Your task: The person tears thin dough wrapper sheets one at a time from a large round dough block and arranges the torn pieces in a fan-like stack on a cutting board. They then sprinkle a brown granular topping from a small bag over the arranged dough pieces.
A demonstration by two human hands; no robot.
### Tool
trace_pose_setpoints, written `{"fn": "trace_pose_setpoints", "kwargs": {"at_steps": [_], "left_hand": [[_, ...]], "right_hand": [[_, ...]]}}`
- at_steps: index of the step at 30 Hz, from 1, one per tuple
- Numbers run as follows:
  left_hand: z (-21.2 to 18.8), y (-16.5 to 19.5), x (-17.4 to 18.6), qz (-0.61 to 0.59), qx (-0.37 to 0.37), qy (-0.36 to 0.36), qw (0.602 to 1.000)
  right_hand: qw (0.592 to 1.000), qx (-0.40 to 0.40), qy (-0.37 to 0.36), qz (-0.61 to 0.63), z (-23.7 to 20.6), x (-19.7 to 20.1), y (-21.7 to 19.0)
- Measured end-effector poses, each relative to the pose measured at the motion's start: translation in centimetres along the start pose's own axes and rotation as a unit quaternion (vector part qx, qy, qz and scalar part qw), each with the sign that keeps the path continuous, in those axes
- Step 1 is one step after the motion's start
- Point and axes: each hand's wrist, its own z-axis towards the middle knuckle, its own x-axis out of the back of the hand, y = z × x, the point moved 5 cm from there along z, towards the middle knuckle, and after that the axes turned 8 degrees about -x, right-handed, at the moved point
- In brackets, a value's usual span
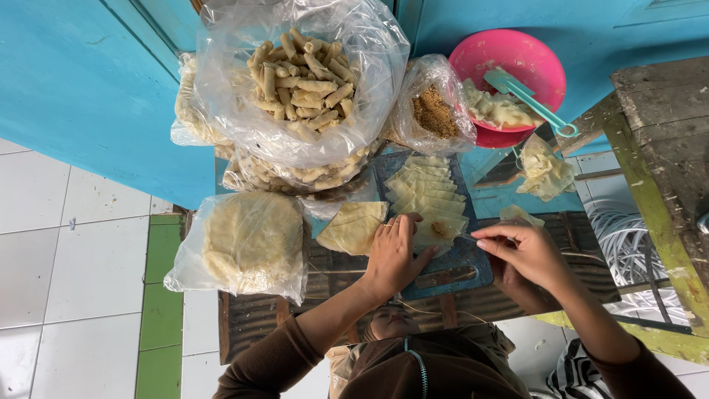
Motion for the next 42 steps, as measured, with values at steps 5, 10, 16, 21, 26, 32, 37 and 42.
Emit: {"fn": "trace_pose_setpoints", "kwargs": {"at_steps": [5, 10, 16, 21, 26, 32, 37, 42], "left_hand": [[0.0, -0.1, -0.2, -0.007, 0.014, -0.015, 1.000], [0.0, -0.1, -0.2, -0.004, 0.003, -0.010, 1.000], [0.1, -0.1, -0.1, -0.003, 0.006, -0.010, 1.000], [-0.2, -0.6, -0.2, -0.039, 0.018, -0.018, 0.999], [-0.5, -0.4, 0.2, -0.037, -0.001, -0.005, 0.999], [-0.6, -0.3, 0.6, -0.037, -0.019, 0.008, 0.999], [-0.5, -0.4, 0.5, -0.087, -0.018, 0.024, 0.996], [-0.6, 0.1, 0.7, -0.139, -0.035, 0.018, 0.990]], "right_hand": [[0.943, 0.221, 0.135, -0.209, -1.9, -0.4, -2.7], [0.846, 0.317, 0.163, -0.398, -3.7, -1.1, -3.5], [0.812, 0.382, 0.187, -0.399, -4.5, -0.7, -3.6], [0.908, 0.284, 0.163, -0.262, -2.8, -0.8, -3.4], [0.961, 0.228, 0.110, -0.115, -1.4, 0.9, -4.1], [0.919, 0.247, 0.250, -0.181, 5.3, 3.8, -7.7], [0.850, 0.298, 0.316, -0.299, 10.9, 2.3, -12.2], [0.888, 0.265, 0.232, -0.296, 7.0, -0.5, -11.1]]}}
